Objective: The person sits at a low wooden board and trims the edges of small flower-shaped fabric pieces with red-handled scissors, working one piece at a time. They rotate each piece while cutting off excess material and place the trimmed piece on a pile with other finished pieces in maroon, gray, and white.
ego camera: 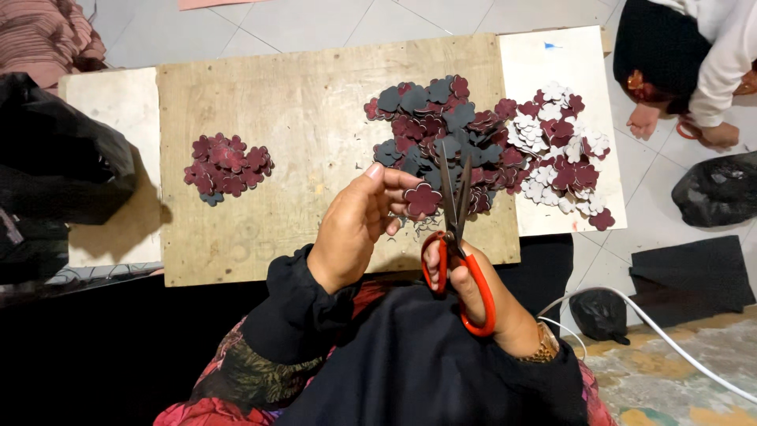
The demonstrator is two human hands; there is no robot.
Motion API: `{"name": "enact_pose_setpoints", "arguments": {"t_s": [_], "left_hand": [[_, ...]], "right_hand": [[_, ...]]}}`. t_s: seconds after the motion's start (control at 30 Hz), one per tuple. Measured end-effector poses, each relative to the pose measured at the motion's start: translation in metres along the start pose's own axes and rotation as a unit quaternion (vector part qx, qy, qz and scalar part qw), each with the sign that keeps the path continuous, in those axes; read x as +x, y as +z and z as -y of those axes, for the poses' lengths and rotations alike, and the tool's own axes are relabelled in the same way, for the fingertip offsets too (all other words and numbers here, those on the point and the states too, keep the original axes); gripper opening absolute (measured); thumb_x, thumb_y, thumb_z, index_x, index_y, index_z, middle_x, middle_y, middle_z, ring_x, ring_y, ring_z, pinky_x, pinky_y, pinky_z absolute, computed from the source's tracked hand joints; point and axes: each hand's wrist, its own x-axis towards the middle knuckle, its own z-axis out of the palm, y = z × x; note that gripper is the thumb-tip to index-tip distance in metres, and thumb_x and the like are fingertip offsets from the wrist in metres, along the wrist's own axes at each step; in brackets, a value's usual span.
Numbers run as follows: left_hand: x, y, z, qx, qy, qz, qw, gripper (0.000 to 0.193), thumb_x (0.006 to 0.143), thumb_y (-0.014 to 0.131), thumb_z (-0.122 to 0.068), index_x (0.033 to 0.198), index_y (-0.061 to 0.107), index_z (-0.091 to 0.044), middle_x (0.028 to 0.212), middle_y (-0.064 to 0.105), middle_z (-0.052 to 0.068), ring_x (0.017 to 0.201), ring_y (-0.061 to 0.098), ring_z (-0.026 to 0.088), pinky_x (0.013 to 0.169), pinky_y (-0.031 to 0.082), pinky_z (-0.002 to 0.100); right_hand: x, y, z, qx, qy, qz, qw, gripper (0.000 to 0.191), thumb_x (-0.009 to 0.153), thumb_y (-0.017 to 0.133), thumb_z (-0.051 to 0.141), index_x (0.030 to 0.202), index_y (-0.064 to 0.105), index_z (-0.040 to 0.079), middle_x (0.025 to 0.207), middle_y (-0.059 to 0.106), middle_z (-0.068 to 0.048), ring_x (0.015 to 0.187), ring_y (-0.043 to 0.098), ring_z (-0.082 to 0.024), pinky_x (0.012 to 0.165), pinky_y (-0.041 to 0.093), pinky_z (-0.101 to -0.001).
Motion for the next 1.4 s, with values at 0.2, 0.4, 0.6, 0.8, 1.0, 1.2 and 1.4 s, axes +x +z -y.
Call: {"name": "enact_pose_setpoints", "arguments": {"t_s": [0.2,0.4,0.6,0.8,1.0,1.2,1.4], "left_hand": [[-0.001,0.004,0.003,0.053,0.034,0.003,0.998,0.024,0.096,0.064,-0.013,0.118,0.062,-0.004,0.103,0.071,0.004,0.092,0.064,0.008,0.08,0.05,0.024],[0.008,-0.012,0.023,0.099,0.081,-0.018,0.992,0.017,0.097,0.07,-0.001,0.112,0.064,-0.001,0.101,0.071,0.005,0.092,0.065,0.008,0.082,0.053,0.025],[0.026,-0.072,0.029,0.196,0.14,-0.138,0.961,0.014,0.1,0.062,-0.01,0.107,0.07,-0.001,0.098,0.074,0.006,0.091,0.068,0.011,0.086,0.055,0.026],[0.012,-0.166,-0.009,0.331,0.188,-0.383,0.842,0.034,0.099,0.062,-0.022,0.119,0.068,0.004,0.117,0.068,0.02,0.11,0.058,0.028,0.1,0.042,0.043],[-0.007,-0.17,-0.002,0.607,-0.001,-0.56,0.564,0.095,0.096,0.059,-0.058,0.161,0.017,-0.002,0.165,0.009,0.032,0.153,-0.001,0.047,0.119,0.001,0.063],[0.005,-0.125,0.044,0.692,0.087,-0.419,0.581,0.109,0.09,0.061,-0.062,0.162,0.011,0.003,0.167,0.001,0.037,0.153,-0.008,0.051,0.117,-0.004,0.069],[0.046,-0.064,0.071,0.748,0.073,-0.175,0.636,0.099,0.089,0.061,-0.061,0.16,0.02,-0.006,0.165,0.006,0.032,0.153,-0.004,0.049,0.118,-0.003,0.067]], "right_hand": [[-0.001,0.003,0.001,0.002,0.002,0.003,1.0,0.076,0.087,0.061,0.08,0.106,0.055,0.006,0.091,0.052,-0.002,0.08,0.05,-0.011,0.075,0.045,-0.0253],[-0.002,-0.001,-0.009,0.005,0.011,-0.002,1.0,0.07,0.09,0.062,0.074,0.107,0.055,0.006,0.091,0.052,-0.002,0.08,0.05,-0.011,0.074,0.045,-0.0253],[-0.001,-0.004,-0.014,0.0,-0.003,-0.004,1.0,0.062,0.095,0.061,0.065,0.107,0.055,0.005,0.087,0.053,-0.003,0.078,0.051,-0.012,0.072,0.044,-0.0258],[-0.007,-0.006,-0.017,-0.004,-0.012,-0.003,1.0,0.059,0.099,0.057,0.062,0.109,0.057,0.004,0.089,0.056,-0.004,0.081,0.053,-0.013,0.075,0.045,-0.0269],[-0.008,-0.007,-0.013,0.009,-0.006,-0.023,1.0,0.057,0.1,0.055,0.06,0.109,0.056,0.004,0.096,0.055,-0.004,0.084,0.054,-0.015,0.077,0.045,-0.0295],[-0.018,-0.009,-0.007,0.052,0.024,-0.089,0.994,0.053,0.104,0.047,0.055,0.11,0.055,0.004,0.093,0.056,-0.005,0.086,0.054,-0.016,0.08,0.044,-0.0296],[-0.018,-0.022,0.004,0.049,0.012,-0.136,0.989,0.052,0.106,0.045,0.053,0.108,0.058,0.003,0.089,0.055,-0.006,0.083,0.052,-0.015,0.078,0.043,-0.0284]]}}
